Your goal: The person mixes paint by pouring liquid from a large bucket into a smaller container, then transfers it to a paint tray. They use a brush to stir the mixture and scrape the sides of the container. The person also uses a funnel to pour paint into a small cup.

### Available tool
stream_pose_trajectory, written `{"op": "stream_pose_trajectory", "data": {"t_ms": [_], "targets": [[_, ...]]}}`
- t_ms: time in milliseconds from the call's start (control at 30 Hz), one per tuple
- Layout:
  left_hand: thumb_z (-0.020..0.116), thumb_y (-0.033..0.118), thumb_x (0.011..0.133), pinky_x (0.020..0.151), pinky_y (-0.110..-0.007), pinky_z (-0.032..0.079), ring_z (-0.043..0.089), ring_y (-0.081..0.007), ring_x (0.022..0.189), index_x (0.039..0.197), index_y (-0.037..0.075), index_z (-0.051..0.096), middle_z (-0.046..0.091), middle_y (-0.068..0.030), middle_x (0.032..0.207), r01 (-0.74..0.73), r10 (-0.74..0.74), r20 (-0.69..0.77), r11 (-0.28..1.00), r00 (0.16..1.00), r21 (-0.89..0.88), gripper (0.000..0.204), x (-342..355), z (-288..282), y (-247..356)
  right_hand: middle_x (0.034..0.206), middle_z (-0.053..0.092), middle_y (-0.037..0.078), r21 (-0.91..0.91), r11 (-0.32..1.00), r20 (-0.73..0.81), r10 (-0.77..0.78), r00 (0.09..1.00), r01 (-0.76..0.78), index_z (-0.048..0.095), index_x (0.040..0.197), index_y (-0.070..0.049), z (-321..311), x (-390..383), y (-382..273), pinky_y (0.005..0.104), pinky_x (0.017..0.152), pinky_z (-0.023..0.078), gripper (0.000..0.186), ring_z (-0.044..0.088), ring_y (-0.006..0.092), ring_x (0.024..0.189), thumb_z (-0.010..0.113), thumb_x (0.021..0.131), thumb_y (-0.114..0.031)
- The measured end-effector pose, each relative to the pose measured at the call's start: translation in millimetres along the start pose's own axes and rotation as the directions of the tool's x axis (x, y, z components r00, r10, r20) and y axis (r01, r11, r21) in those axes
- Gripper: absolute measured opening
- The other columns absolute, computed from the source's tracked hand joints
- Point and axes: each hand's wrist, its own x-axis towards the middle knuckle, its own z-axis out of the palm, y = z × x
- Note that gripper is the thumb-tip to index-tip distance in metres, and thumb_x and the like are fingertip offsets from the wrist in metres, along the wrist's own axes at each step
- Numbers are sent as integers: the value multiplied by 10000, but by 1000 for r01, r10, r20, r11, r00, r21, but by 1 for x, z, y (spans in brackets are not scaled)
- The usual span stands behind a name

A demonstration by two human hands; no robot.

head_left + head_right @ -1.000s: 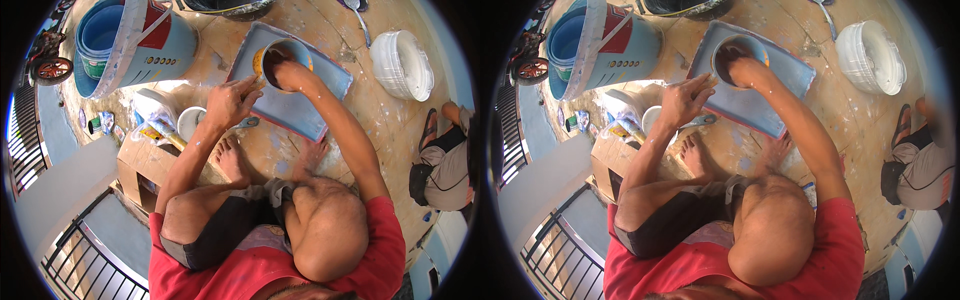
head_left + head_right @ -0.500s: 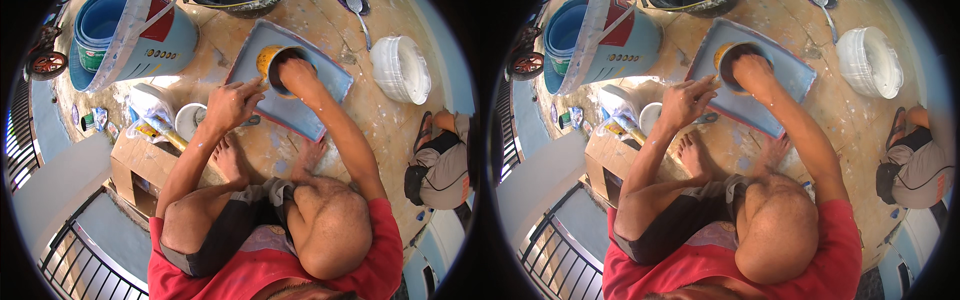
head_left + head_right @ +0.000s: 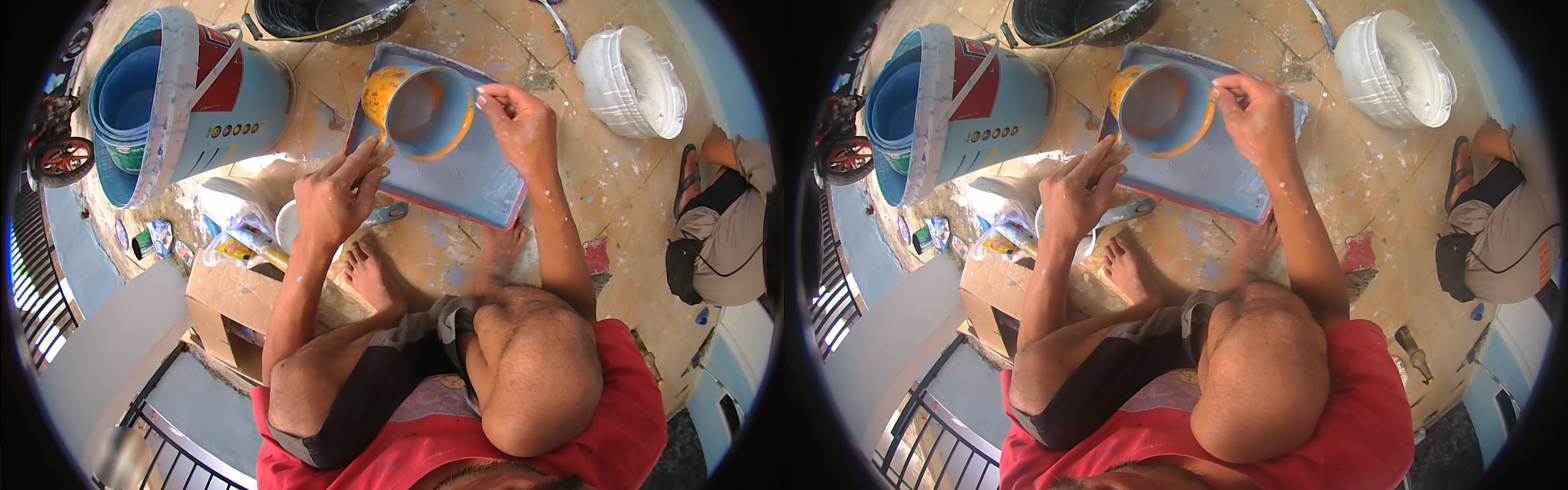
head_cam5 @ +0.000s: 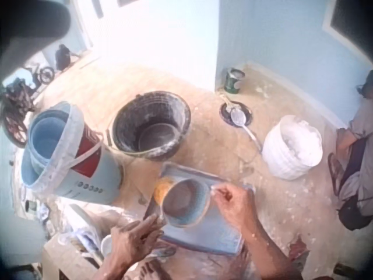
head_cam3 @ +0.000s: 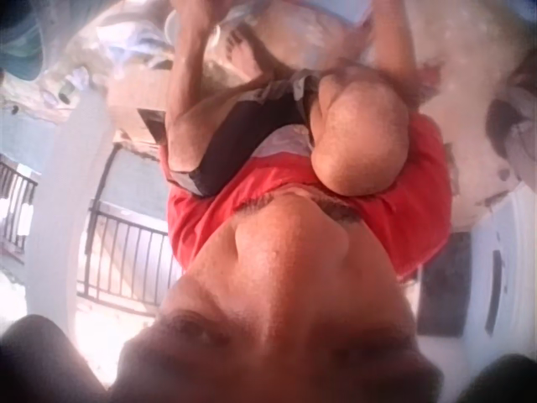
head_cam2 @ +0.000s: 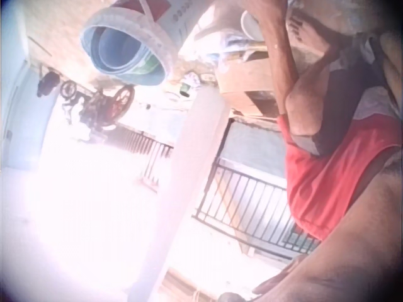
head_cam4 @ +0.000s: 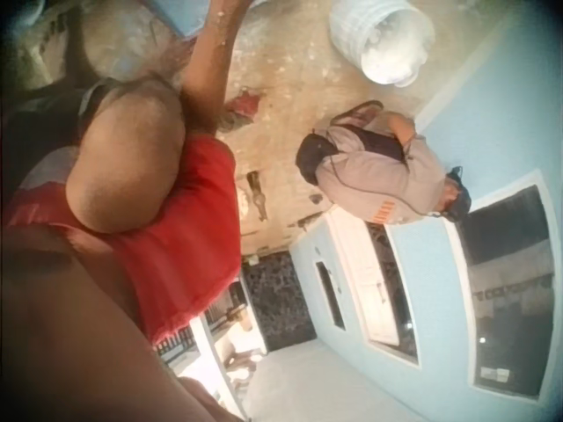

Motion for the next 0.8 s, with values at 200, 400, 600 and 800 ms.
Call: {"op": "stream_pose_trajectory", "data": {"t_ms": [200, 400, 600, 800], "targets": [[862, 128, 835, 599, -356, 537, 665, -218, 597, 1293, 157, 785, 734, -45, 771, -130, 139, -25, 967, 990, 218, 466, 6, -16, 3, 981, 772, 105, 340, 866, 129, 342, 931, -365, 736, 1213, 58, 25, -18, 51, 284, 688, 605, 244, 719, 144, 771, 645, 1027, -70], [829, 62, 874, 754, -342, 608, 786, -244, 815, 1310, 84, 767, 811, -75, 949, -138, 134, 38, 983, 990, 120, 442, 22, -11, 17, 856, 758, 149, 429, 817, 279, 286, 917, -386, 754, 1100, 78, 77, -47, 78, 336, 663, 629, 212, 762, 205, 663, 600, 968, 16], [741, 124, 977, 865, -358, 617, 775, -237, 971, 1363, -74, 689, 792, -222, 1157, 193, -164, 180, 969, 970, -156, 437, 20, -1, 13, 942, 720, 236, -188, 981, 201, 78, 976, -40, 748, 868, -1, 66, -61, 54, 524, 817, 578, 154, 713, 452, 913, 720, 769, -115], [721, 139, 991, 752, -329, 612, 734, -180, 905, 1388, -83, 669, 782, -211, 1125, 341, -275, 367, 931, 889, -128, 457, 33, 0, 22, 988, 692, 191, -153, 985, -8, -84, 996, 82, 727, 949, -15, 16, -115, 92, 488, 824, 581, 182, 701, 385, 916, 715, 776, -69]]}}
